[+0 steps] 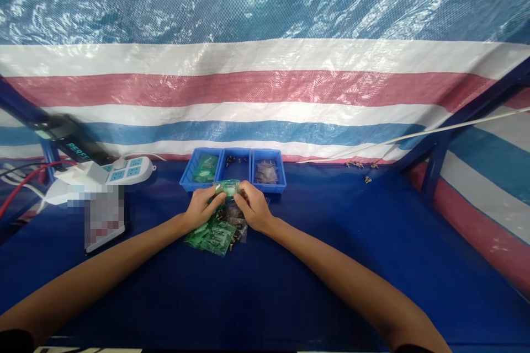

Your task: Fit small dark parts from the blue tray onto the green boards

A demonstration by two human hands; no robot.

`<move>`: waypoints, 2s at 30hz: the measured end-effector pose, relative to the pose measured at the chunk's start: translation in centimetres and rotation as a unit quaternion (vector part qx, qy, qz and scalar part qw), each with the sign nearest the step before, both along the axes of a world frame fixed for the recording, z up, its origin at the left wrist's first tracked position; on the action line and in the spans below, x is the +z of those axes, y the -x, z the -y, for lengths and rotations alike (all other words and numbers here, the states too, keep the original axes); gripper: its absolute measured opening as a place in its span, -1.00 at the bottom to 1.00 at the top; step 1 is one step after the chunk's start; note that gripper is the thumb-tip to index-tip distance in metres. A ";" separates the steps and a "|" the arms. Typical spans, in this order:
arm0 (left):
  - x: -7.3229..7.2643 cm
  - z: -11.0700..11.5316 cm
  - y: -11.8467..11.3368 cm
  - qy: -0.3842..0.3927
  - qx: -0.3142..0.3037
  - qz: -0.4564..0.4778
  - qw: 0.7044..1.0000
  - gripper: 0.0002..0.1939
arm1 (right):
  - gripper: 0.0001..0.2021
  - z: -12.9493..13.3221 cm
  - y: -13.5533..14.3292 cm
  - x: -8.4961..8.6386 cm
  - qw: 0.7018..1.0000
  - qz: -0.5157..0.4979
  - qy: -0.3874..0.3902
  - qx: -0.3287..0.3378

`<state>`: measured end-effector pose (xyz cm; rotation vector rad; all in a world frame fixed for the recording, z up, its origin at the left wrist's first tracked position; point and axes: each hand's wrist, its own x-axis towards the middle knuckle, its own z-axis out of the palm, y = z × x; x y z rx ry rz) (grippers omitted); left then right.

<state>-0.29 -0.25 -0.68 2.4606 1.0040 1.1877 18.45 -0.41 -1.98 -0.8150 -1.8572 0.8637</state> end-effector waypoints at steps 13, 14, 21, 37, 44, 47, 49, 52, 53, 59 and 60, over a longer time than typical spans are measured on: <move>0.0 0.0 0.1 0.004 -0.002 0.004 1.000 -0.74 | -0.84 0.3 0.2 0.0 0.999 -0.019 -0.006 -0.028; 0.0 0.0 0.1 0.004 -0.002 0.005 1.000 -0.74 | -0.85 0.3 0.2 0.0 0.999 -0.019 -0.005 -0.028; 0.2 0.2 0.0 0.004 -0.007 0.004 1.000 -0.74 | -0.85 0.2 0.2 -0.3 0.999 -0.014 -0.006 -0.031; 0.1 0.2 0.1 0.026 0.002 -0.004 1.000 -0.73 | -0.85 0.1 0.1 -0.4 0.999 -0.011 -0.010 -0.035; 0.1 0.0 0.1 0.026 -0.002 -0.005 1.000 -0.73 | -0.83 0.1 0.1 -0.4 0.999 -0.026 -0.008 -0.035; 0.1 0.0 0.1 0.025 -0.007 -0.010 1.000 -0.72 | -0.82 0.2 0.1 -0.4 0.999 -0.030 -0.001 -0.041; 0.2 0.0 0.0 0.025 -0.010 -0.012 1.000 -0.72 | -0.80 0.2 0.2 -0.4 0.999 -0.029 0.006 -0.045; 0.2 0.1 0.0 0.028 -0.015 -0.013 0.999 -0.71 | -0.78 0.2 0.2 -0.4 0.999 -0.024 0.009 -0.048; 0.2 0.1 0.0 0.030 -0.016 -0.013 0.999 -0.71 | -0.78 0.2 0.2 -0.3 0.998 -0.023 0.008 -0.049; 0.2 0.0 0.0 0.042 -0.017 -0.007 0.999 -0.70 | -0.80 0.2 0.2 -0.3 0.998 -0.025 -0.001 -0.051; 0.2 0.0 0.0 0.041 -0.019 -0.006 0.999 -0.70 | -0.80 0.2 0.2 -0.3 0.998 -0.025 -0.002 -0.051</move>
